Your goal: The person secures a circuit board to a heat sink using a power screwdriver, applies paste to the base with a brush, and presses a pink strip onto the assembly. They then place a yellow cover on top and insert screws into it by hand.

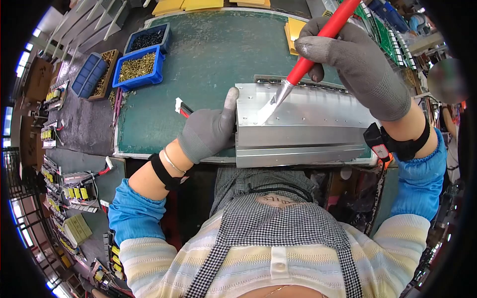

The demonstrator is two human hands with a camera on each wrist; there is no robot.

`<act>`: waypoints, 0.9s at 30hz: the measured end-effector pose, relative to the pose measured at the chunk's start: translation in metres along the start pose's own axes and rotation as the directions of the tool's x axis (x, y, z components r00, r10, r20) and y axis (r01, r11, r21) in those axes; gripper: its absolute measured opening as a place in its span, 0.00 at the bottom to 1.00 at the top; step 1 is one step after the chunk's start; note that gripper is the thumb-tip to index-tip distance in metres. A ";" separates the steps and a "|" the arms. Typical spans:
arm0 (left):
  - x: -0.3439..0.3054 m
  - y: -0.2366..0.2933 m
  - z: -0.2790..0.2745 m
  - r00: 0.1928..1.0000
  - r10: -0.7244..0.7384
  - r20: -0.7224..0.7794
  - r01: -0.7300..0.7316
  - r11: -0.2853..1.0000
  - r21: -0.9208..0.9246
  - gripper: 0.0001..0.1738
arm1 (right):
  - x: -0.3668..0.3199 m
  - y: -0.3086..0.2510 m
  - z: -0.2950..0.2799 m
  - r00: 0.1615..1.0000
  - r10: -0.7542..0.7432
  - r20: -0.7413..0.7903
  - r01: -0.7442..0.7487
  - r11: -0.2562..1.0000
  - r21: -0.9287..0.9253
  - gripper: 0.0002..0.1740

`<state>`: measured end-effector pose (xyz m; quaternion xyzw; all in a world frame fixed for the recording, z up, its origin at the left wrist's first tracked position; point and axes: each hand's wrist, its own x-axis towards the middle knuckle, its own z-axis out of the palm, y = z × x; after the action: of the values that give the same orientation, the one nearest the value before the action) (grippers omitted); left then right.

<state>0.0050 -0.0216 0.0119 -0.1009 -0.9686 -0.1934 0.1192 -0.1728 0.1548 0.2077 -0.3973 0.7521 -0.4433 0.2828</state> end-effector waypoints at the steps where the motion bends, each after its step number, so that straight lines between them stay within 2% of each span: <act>1: -0.002 0.000 0.000 1.000 -0.004 0.013 0.004 1.000 -0.016 0.61 | 0.000 0.001 0.000 1.000 -0.019 -0.006 0.019 1.000 0.004 0.15; 5: -0.005 -0.003 0.008 1.000 -0.014 0.014 0.015 0.996 -0.086 0.52 | 0.001 -0.004 -0.004 0.998 0.055 0.041 -0.052 0.996 -0.072 0.15; 7: -0.004 -0.004 0.009 0.998 -0.027 0.060 0.032 0.996 -0.084 0.47 | 0.006 -0.003 -0.010 0.995 0.045 0.095 -0.034 0.993 -0.113 0.14; 8: -0.003 -0.005 0.009 0.992 -0.037 0.122 0.045 0.997 -0.060 0.44 | 0.004 -0.012 -0.014 0.987 0.105 0.121 -0.094 0.991 -0.092 0.14; 10: 0.001 -0.010 0.013 0.997 0.034 0.064 -0.032 0.999 -0.040 0.48 | -0.001 -0.028 -0.022 0.970 0.188 0.152 -0.180 0.982 -0.062 0.14; 11: 0.002 -0.014 0.019 0.992 0.117 -0.055 -0.119 0.992 -0.034 0.56 | -0.002 -0.029 -0.024 0.965 0.212 0.157 -0.207 0.977 -0.051 0.14; 13: 0.005 -0.011 0.017 0.979 0.159 -0.126 -0.163 0.987 -0.019 0.64 | -0.004 -0.018 -0.027 0.973 0.197 0.117 -0.193 0.980 -0.042 0.14; 16: 0.001 -0.007 0.007 0.996 0.081 -0.026 -0.081 0.997 -0.002 0.64 | -0.001 -0.022 -0.033 0.942 0.322 0.094 -0.301 0.934 -0.191 0.13; 19: -0.002 -0.011 0.010 0.995 0.096 -0.021 -0.095 0.995 0.015 0.64 | -0.003 -0.022 -0.039 0.927 0.365 0.086 -0.343 0.918 -0.200 0.13; 22: 0.001 -0.009 0.008 0.988 0.137 -0.067 -0.137 0.990 0.005 0.65 | -0.010 -0.011 -0.048 0.952 0.302 0.044 -0.290 0.939 -0.184 0.12; 25: 0.001 -0.013 0.014 0.979 0.174 -0.107 -0.176 0.984 -0.007 0.65 | -0.016 0.010 -0.056 0.988 0.148 0.048 -0.130 0.955 -0.267 0.13; 27: -0.001 -0.016 0.018 0.978 0.183 -0.102 -0.185 0.983 -0.011 0.66 | -0.022 0.012 -0.061 0.984 0.175 0.005 -0.167 0.944 -0.284 0.13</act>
<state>-0.0017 -0.0292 -0.0099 -0.1817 -0.9458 -0.1963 0.1842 -0.2126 0.2036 0.2261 -0.3733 0.8350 -0.2993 0.2717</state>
